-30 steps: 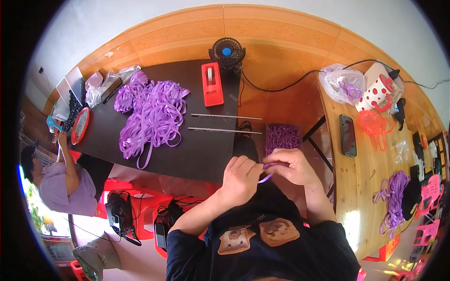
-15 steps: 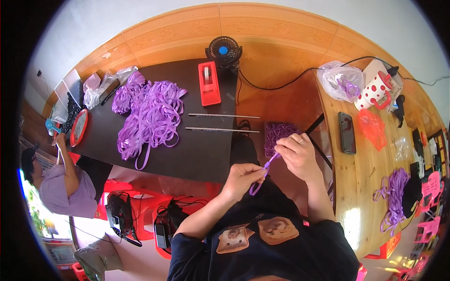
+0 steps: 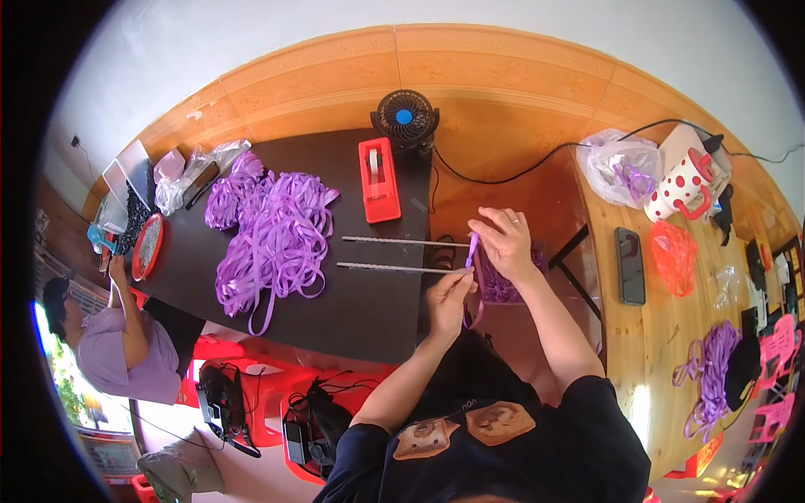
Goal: Assemble purple ribbon straps by wrapping them around a metal fixture to measure and fold them.
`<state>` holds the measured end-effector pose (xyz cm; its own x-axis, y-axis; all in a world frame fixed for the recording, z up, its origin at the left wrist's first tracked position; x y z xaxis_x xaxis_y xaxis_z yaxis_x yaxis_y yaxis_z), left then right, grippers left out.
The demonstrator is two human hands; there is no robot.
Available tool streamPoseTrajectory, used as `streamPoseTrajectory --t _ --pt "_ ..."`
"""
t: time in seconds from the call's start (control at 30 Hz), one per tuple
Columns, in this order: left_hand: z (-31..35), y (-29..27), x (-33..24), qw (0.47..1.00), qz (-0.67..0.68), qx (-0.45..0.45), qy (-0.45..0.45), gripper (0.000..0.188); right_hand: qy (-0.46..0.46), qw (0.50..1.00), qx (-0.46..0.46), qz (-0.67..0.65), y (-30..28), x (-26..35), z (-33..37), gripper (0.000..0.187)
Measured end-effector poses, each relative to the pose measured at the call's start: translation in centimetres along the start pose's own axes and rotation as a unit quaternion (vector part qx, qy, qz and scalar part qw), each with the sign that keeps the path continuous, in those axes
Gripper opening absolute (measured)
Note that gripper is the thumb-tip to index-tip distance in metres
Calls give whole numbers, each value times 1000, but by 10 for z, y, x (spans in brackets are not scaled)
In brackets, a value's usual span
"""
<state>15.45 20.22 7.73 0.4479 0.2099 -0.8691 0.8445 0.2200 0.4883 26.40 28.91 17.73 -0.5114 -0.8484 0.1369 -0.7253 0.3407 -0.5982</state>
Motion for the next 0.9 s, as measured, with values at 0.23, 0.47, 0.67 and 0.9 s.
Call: streamPoseTrajectory --t 0.23,0.47,0.67,0.9 --pt "-3 -12 0 998 14 -51 14 20 12 995 -28 -91 45 3 -6 32" --pt "-9 -17 1 994 61 -82 24 20 65 988 -36 -135 68 5 -2 28" --pt "-9 -24 8 994 44 -99 19 16 109 984 -9 -137 87 0 19 22" --pt "26 -24 10 994 14 -108 -25 14 212 940 70 -259 114 10 70 16"
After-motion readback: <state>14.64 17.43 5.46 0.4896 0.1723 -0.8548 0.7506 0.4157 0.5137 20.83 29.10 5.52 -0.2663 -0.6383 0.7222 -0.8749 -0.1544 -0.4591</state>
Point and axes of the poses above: each hand's wrist, its own z-axis away from the middle knuckle, its own y-axis out of the palm, x = y × z, the point moved 5 cm from there along -z, towards the middle knuckle, and after that the axes turned 3 degrees about x, right-handed, at the moved point
